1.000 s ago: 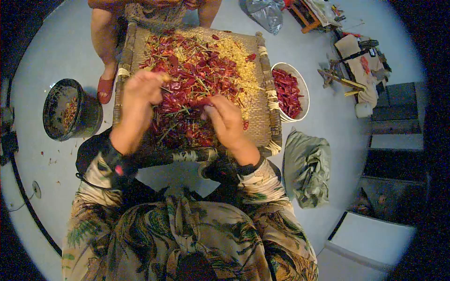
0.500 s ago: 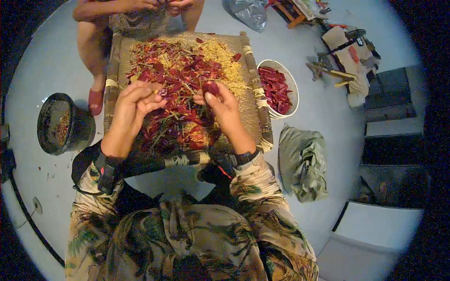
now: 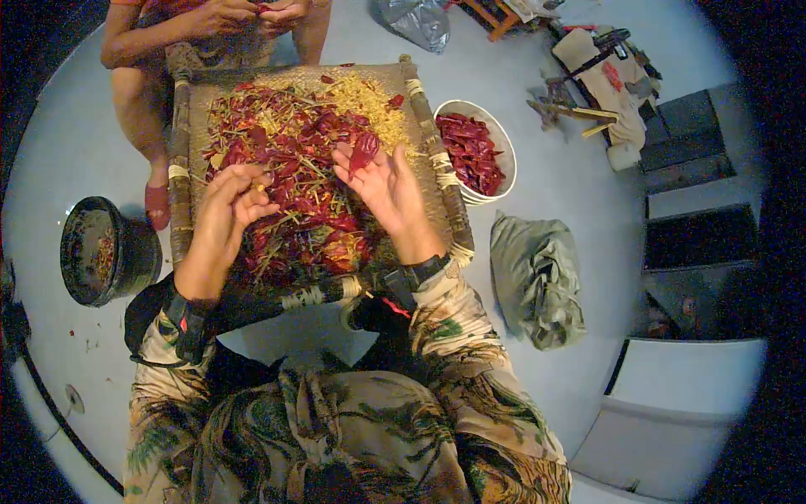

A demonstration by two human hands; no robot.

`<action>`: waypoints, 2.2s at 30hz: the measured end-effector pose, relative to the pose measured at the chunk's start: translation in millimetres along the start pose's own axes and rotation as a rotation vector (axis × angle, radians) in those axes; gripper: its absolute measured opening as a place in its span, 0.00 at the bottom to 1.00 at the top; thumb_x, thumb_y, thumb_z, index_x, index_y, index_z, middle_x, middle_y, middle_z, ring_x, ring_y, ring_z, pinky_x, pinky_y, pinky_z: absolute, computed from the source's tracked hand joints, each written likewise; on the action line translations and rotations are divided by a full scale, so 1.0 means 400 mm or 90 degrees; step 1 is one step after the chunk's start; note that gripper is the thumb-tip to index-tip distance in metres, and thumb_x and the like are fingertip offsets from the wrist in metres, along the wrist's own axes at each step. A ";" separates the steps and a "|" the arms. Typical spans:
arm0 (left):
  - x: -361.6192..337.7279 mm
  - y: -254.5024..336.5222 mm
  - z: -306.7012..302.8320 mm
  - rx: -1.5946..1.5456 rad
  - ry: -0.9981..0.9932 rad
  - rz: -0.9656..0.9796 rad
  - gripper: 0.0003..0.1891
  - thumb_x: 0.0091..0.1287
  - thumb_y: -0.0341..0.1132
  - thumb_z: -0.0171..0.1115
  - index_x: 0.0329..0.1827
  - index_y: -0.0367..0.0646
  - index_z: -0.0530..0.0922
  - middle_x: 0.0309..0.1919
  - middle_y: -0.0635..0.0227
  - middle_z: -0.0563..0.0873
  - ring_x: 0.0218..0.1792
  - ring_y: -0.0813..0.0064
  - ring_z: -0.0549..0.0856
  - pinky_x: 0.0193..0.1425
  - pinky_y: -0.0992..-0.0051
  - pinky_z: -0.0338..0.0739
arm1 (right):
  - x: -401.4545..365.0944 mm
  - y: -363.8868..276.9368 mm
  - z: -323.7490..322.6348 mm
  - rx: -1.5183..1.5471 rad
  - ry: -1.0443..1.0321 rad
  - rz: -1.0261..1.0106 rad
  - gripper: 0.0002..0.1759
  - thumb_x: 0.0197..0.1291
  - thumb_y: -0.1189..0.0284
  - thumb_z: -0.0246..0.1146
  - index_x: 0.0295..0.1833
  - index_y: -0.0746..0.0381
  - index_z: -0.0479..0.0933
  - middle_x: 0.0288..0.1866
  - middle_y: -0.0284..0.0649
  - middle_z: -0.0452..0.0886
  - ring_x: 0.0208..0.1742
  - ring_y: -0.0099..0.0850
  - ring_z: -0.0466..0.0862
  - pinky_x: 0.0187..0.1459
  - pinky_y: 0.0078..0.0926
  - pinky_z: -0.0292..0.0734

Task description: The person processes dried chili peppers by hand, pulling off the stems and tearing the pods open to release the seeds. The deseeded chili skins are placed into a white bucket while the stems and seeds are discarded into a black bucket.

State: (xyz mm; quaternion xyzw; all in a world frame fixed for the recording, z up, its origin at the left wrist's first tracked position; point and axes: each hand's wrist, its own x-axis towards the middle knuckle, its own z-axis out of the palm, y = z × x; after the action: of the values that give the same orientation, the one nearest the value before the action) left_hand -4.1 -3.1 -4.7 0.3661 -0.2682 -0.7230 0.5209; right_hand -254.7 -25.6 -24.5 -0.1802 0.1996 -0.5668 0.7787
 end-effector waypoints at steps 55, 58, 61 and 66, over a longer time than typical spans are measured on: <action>0.004 -0.028 -0.009 0.187 -0.062 0.005 0.07 0.65 0.29 0.50 0.43 0.38 0.72 0.34 0.65 0.80 0.27 0.81 0.78 0.34 0.78 0.79 | 0.049 0.008 -0.219 -0.729 0.222 -0.047 0.13 0.57 0.70 0.61 0.45 0.65 0.73 0.30 0.43 0.80 0.29 0.36 0.82 0.32 0.31 0.78; -0.004 -0.021 0.001 0.200 -0.021 -0.009 0.08 0.65 0.30 0.51 0.44 0.38 0.72 0.34 0.65 0.80 0.26 0.81 0.78 0.34 0.78 0.79 | 0.042 0.009 -0.213 -1.112 0.303 -0.124 0.27 0.53 0.63 0.64 0.54 0.69 0.69 0.44 0.55 0.78 0.48 0.53 0.77 0.51 0.42 0.73; -0.004 -0.026 0.001 0.215 -0.018 -0.005 0.09 0.65 0.30 0.51 0.45 0.38 0.72 0.35 0.64 0.80 0.27 0.80 0.78 0.34 0.77 0.79 | 0.019 0.031 -0.171 -1.261 0.212 -0.218 0.32 0.52 0.62 0.65 0.58 0.69 0.67 0.55 0.58 0.73 0.56 0.51 0.73 0.55 0.42 0.70; -0.005 -0.032 -0.002 0.224 -0.025 0.007 0.09 0.64 0.30 0.51 0.44 0.37 0.72 0.36 0.63 0.80 0.25 0.81 0.78 0.34 0.75 0.81 | 0.013 0.094 -0.136 -1.271 0.178 -0.163 0.34 0.50 0.57 0.66 0.59 0.63 0.67 0.52 0.53 0.75 0.54 0.49 0.75 0.54 0.39 0.70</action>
State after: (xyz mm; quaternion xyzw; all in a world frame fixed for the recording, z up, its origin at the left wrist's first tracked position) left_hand -10.1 3.0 -14.7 0.4361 -0.4029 -0.6692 0.4469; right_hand -250.7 -22.7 -90.5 -0.7002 0.6505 -0.2362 0.1754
